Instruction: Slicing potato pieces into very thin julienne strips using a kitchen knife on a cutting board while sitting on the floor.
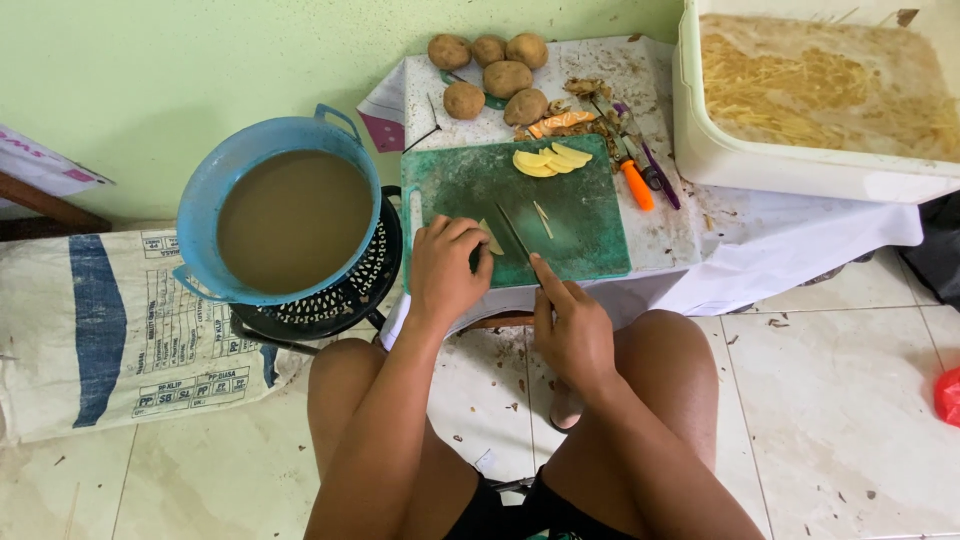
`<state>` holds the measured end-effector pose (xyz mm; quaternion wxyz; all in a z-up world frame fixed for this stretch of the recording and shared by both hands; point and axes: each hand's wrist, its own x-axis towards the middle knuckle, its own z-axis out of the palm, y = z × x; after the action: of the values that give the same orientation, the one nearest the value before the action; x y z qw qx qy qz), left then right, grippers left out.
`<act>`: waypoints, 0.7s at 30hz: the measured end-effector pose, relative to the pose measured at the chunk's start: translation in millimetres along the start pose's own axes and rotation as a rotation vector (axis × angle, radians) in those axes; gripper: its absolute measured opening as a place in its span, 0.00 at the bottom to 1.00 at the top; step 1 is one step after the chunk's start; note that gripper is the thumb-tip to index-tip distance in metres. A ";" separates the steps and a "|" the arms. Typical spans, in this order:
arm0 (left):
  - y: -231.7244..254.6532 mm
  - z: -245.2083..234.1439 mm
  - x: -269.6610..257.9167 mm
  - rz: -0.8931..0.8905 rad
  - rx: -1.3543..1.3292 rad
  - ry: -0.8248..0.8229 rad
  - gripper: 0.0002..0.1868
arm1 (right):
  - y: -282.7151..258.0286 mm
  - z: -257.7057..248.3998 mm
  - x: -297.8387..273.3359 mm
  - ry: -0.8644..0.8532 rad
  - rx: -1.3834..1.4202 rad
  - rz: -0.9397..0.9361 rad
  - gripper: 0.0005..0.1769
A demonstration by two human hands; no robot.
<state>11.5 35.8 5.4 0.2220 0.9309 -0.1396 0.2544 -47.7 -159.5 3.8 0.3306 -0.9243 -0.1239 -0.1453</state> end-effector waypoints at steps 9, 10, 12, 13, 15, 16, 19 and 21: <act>7.5 -3.8 4.5 0.006 -0.020 0.010 0.03 | -11.5 10.9 -2.6 -0.036 -0.065 -0.063 0.30; 7.6 -3.7 4.9 0.007 -0.020 0.008 0.03 | -12.5 11.7 -3.2 -0.036 -0.065 -0.062 0.30; 8.2 -3.2 5.8 0.023 0.002 0.010 0.03 | -13.9 13.1 -4.0 -0.048 -0.097 -0.062 0.31; 7.5 -2.4 6.0 0.023 0.002 0.009 0.03 | -14.0 13.7 -4.5 -0.048 -0.096 -0.061 0.31; 6.2 -0.7 6.7 0.035 0.014 0.013 0.02 | -14.0 14.7 -5.4 -0.063 -0.095 -0.051 0.31; 5.4 0.8 6.4 0.036 0.014 0.012 0.02 | -13.8 14.6 -5.9 -0.063 -0.094 -0.050 0.31; 4.0 3.0 6.7 0.037 0.034 0.013 0.03 | -12.9 16.2 -6.8 -0.079 -0.115 -0.038 0.31; 5.4 2.1 6.7 0.028 0.026 0.019 0.03 | -11.5 19.6 -7.8 -0.095 -0.127 -0.024 0.32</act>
<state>15.9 29.1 9.2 0.2075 0.9292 -0.1474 0.2680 -55.0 -139.2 -6.8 0.2634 -0.9476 -0.1409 -0.1129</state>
